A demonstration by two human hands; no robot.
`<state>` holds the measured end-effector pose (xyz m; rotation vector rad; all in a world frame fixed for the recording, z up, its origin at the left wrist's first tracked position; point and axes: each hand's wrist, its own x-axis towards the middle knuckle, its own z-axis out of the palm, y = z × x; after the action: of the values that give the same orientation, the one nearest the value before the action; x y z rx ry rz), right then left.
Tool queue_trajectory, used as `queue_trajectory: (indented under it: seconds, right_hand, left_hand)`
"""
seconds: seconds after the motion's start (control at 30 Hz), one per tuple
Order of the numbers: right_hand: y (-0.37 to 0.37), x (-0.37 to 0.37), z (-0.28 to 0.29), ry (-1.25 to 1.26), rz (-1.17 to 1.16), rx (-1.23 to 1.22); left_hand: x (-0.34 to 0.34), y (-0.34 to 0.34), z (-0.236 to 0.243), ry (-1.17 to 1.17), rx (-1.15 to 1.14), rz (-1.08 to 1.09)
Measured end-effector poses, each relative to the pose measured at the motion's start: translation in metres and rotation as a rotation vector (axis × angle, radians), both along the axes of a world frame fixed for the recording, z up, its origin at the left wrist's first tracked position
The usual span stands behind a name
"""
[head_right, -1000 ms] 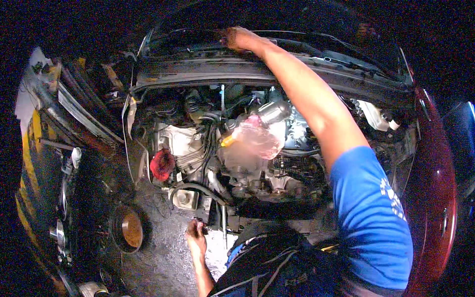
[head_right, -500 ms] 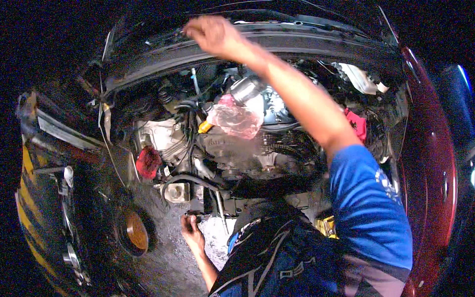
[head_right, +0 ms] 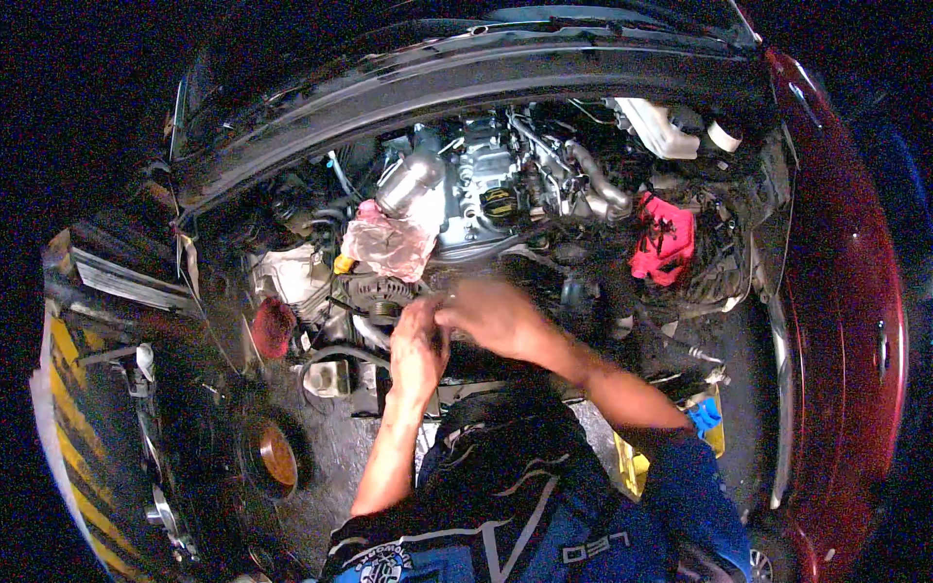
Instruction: The person cleans a small component with a cloth, then places it and a spark plug into the engine before wiping the engine area.
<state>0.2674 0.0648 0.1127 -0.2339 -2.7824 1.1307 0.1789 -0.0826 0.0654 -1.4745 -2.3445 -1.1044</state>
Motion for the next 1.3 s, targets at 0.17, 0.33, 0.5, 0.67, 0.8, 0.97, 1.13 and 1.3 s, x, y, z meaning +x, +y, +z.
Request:
queue_trajectory:
  seconds: [0.17, 0.33, 0.5, 0.67, 0.8, 0.97, 1.13, 1.3]
  right_hand:
    - [0.033, 0.012, -0.020, 0.220, 0.041, -0.067]
    - [0.043, -0.004, -0.013, 0.036, 0.063, -0.061]
    - [0.111, -0.069, -0.003, 0.136, -0.085, 0.287]
    - [0.192, -0.158, -0.057, 0.303, 0.024, 0.767]
    - [0.193, -0.207, -0.087, -0.126, 0.164, 0.726]
    - [0.227, -0.220, -0.113, -0.028, 0.138, 0.550]
    - [0.220, -0.222, -0.123, -0.169, 0.149, 0.369]
    - [0.189, -0.214, -0.106, -0.091, 0.190, 0.455]
  left_hand:
    - [0.025, 0.027, 0.009, 0.023, -0.063, 0.048]
    - [0.029, 0.032, 0.010, -0.123, 0.083, 0.108]
    - [0.035, -0.013, 0.004, -0.311, 0.074, 0.315]
    - [0.045, -0.112, -0.085, -0.379, -0.249, 0.559]
    - [0.086, -0.218, -0.192, -0.677, -0.550, 0.774]
    - [0.173, -0.341, -0.327, -0.787, -0.605, 0.785]
    - [0.241, -0.363, -0.353, -1.656, -0.029, 0.859]
    - [0.249, -0.370, -0.367, -1.713, -0.041, 0.951]
